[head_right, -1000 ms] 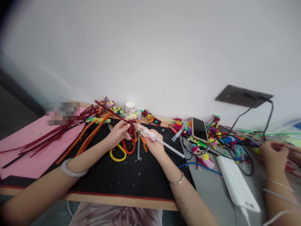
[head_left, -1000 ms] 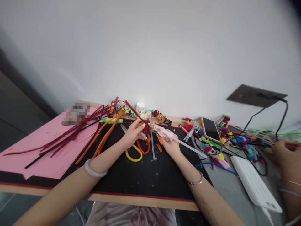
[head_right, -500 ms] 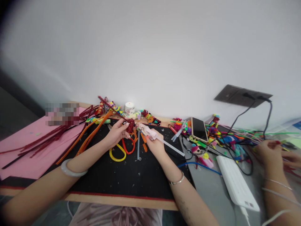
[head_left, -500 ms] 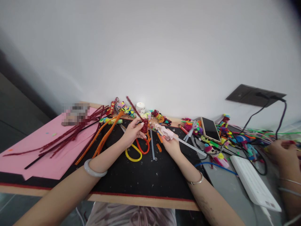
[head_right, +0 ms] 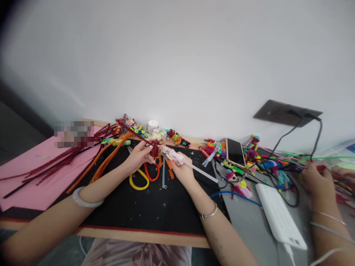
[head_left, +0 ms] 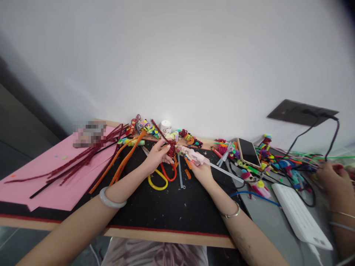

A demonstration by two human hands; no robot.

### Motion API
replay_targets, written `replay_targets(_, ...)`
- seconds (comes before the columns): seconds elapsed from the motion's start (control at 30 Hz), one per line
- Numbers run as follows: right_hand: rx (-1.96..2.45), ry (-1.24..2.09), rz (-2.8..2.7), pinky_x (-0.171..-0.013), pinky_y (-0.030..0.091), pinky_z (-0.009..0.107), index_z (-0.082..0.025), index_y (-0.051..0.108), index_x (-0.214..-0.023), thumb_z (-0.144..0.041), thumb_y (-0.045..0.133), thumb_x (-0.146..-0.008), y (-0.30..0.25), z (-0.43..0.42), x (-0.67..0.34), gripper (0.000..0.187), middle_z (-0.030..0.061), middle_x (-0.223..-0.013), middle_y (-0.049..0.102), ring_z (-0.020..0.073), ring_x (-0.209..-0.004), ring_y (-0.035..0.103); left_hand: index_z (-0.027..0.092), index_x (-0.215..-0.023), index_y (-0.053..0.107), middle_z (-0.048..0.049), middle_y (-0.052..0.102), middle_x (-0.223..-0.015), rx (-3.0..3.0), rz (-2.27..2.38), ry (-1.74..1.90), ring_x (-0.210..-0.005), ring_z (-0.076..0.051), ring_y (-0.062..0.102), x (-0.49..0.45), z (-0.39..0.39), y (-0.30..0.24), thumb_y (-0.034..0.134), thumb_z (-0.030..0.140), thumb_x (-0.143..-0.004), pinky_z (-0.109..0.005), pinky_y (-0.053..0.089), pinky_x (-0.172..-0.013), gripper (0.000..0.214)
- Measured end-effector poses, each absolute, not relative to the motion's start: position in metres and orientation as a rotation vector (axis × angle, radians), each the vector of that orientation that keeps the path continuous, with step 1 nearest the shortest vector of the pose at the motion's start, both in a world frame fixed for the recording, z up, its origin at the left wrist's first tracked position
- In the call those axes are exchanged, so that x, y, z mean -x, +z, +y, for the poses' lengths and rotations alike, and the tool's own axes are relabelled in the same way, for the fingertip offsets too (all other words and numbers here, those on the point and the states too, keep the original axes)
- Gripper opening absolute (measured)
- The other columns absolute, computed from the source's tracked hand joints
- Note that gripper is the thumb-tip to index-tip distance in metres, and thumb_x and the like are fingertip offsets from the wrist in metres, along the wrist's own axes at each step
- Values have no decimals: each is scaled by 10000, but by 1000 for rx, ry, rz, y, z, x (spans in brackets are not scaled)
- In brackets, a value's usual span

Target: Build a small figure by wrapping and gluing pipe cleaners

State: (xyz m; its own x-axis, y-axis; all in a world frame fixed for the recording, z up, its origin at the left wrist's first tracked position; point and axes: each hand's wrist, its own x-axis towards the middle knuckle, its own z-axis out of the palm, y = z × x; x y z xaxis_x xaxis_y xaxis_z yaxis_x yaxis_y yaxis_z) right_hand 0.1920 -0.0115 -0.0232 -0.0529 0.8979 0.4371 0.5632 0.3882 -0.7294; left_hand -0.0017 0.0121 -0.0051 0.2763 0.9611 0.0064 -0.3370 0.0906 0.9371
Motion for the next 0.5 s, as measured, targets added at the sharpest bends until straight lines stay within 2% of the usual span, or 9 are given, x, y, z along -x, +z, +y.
replay_targets(0.27, 1304, 348, -1752, -717, 491, 325, -175, 635, -790, -200, 526, -736, -24, -10, -194, 125, 58, -800, 676, 215, -773, 626, 196, -1157, 430, 33, 605, -617, -967, 734, 1119, -415, -112, 614, 2, 11, -1, 597, 278, -773, -162, 475, -397, 427)
replay_targets(0.5, 1475, 259, -1779, -668, 455, 290, -195, 601, -873, -245, 496, -789, -18, -12, -196, 143, 40, -820, 651, 196, -760, 605, 207, -1201, 422, -19, 663, -736, -909, 656, 1110, -432, -99, 614, 7, 17, -8, 548, 240, -819, -178, 497, -428, 403)
